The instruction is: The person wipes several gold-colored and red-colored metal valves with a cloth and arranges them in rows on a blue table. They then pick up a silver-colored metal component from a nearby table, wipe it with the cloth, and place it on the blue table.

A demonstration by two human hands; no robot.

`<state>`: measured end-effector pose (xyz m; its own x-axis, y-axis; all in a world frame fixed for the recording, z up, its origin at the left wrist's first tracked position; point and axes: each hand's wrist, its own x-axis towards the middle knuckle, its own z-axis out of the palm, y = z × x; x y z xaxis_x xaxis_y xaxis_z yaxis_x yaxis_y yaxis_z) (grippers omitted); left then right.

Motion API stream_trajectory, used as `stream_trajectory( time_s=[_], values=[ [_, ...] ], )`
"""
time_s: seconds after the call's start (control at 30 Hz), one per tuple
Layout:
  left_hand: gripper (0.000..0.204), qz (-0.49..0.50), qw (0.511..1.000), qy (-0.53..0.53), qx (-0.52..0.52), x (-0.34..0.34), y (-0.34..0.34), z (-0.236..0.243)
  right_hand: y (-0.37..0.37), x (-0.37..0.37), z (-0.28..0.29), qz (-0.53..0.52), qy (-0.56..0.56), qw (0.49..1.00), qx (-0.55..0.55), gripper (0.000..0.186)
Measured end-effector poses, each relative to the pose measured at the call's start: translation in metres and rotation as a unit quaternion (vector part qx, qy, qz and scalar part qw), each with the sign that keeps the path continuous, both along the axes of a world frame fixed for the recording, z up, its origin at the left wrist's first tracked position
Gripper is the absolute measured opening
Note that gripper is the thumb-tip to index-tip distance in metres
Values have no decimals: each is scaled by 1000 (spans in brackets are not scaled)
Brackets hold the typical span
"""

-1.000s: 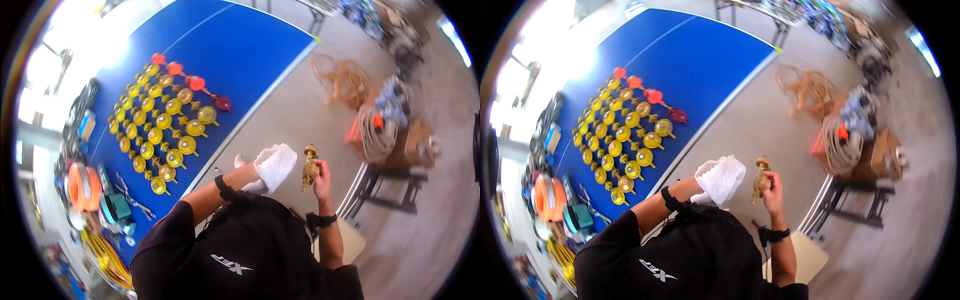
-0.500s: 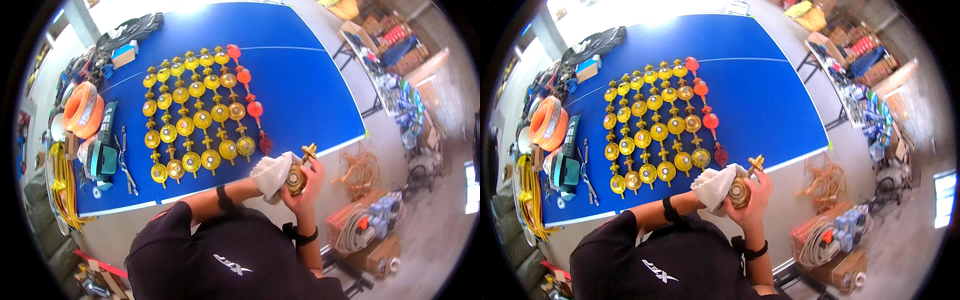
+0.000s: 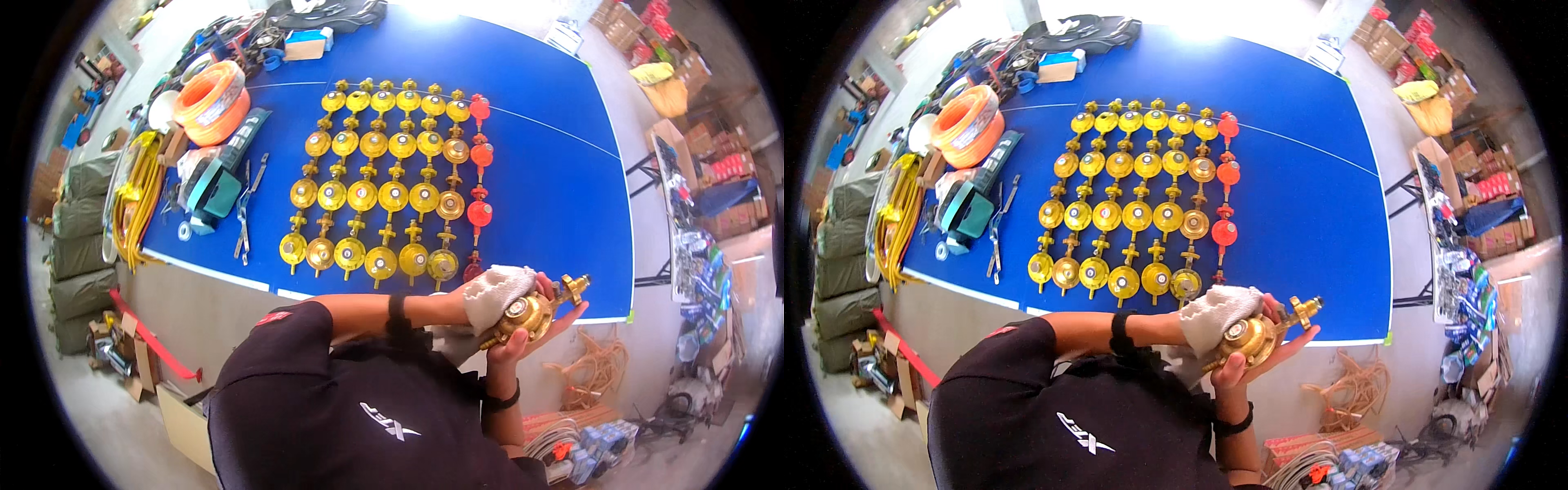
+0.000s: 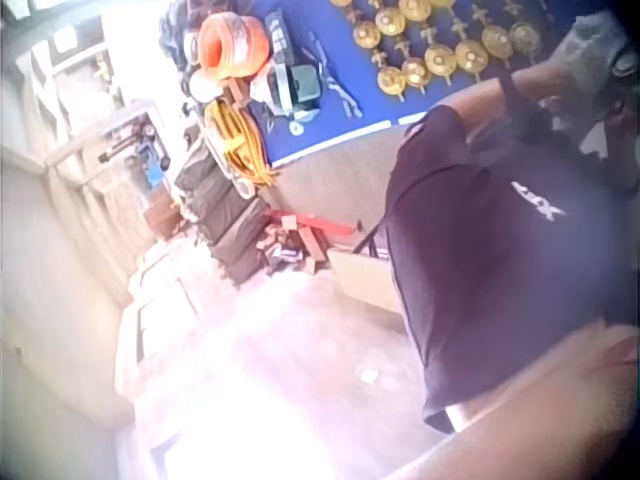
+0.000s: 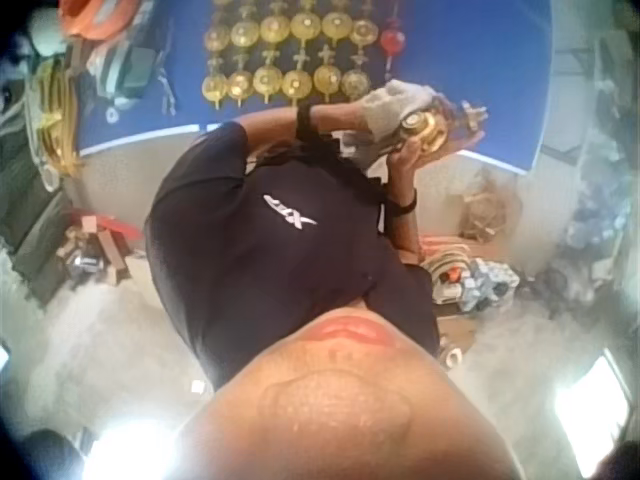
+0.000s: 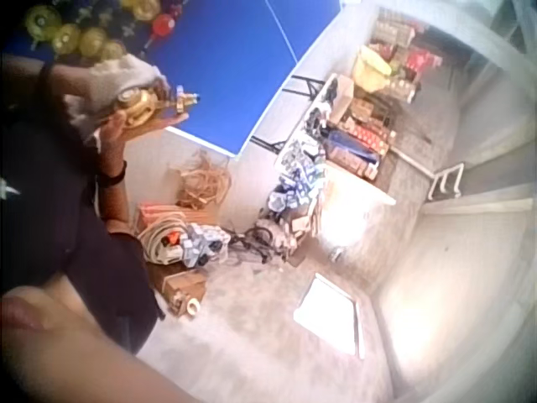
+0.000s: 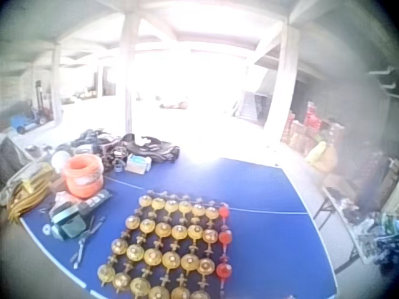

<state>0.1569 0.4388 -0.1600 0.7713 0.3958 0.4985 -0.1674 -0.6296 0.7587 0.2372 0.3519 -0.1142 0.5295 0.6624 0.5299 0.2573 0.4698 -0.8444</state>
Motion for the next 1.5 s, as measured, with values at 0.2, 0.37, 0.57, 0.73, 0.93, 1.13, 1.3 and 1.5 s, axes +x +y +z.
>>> stream_trajectory(
  time_s=[0.2,0.37,0.57,0.73,0.93,1.13,1.3,1.5],
  values=[
    [29,88,969,-35,-230,46,-22,38,-4,50,0,-31,-77,996,-34,87],
    [49,42,982,8,-182,89,-34,30,-8,108,3,-84,-140,986,-14,79],
    [41,31,921,-52,-386,147,-55,49,-29,179,6,-77,-288,954,35,64],
    [24,52,900,-11,-434,166,-58,42,-57,208,-7,28,-368,929,8,57],
    [7,11,922,150,-356,168,-45,14,-58,215,-5,120,-383,912,86,69],
    [35,189,971,121,-87,146,-58,52,-26,189,-19,244,-140,951,132,74],
    [69,288,927,172,-169,91,-88,66,-3,146,19,345,48,933,85,76],
    [34,462,830,205,-235,19,-141,99,11,120,44,665,191,715,-97,74]
  ],
)
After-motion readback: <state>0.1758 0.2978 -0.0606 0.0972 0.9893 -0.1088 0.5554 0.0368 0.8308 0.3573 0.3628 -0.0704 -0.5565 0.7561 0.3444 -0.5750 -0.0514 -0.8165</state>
